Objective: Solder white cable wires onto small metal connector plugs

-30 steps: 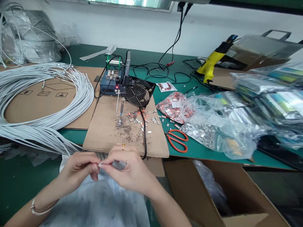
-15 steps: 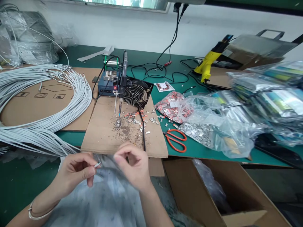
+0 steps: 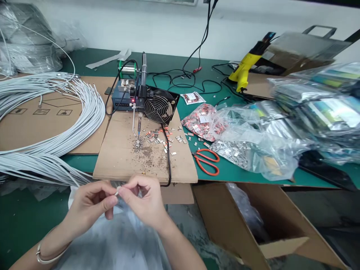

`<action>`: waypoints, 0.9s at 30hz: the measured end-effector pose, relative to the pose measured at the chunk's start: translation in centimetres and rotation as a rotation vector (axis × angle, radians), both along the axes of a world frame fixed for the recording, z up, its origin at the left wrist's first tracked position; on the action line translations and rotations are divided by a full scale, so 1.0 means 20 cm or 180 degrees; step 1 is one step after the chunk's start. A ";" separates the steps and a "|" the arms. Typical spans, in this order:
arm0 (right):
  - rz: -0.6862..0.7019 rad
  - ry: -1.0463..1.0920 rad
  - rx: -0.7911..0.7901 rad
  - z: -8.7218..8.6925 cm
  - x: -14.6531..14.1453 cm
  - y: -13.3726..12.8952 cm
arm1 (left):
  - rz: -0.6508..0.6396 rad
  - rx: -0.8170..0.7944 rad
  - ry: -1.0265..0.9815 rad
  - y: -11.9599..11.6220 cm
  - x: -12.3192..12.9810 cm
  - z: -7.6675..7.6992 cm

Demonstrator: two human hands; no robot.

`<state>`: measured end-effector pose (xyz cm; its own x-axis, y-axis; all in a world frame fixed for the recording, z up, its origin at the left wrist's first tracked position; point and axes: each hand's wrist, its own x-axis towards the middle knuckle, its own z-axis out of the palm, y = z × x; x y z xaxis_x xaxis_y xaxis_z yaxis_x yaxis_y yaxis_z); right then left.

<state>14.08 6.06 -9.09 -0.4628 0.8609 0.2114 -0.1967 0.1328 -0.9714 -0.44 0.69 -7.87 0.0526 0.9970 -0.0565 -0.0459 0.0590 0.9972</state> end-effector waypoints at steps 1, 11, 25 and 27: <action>-0.0061 0.0172 -0.0144 -0.01 -0.01 0.00 | 0.0013 -0.0144 -0.0233 0.00 0.01 -0.01; -0.0189 -0.0454 0.0070 0.03 0.08 0.05 | 0.0013 -0.0410 -0.0621 -0.02 -0.04 -0.04; -0.0134 0.0289 0.0120 -0.01 -0.02 0.00 | -0.0098 -0.0510 -0.0944 0.01 0.00 -0.04; -0.0390 0.0578 0.0060 -0.04 -0.06 -0.03 | -0.0142 -0.0483 -0.1099 0.01 0.01 -0.06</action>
<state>12.83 5.44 -9.83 -0.3078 0.9034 0.2984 -0.3495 0.1844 -0.9186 -0.28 0.89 -9.11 0.1374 0.9750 -0.1747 -0.3717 0.2143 0.9033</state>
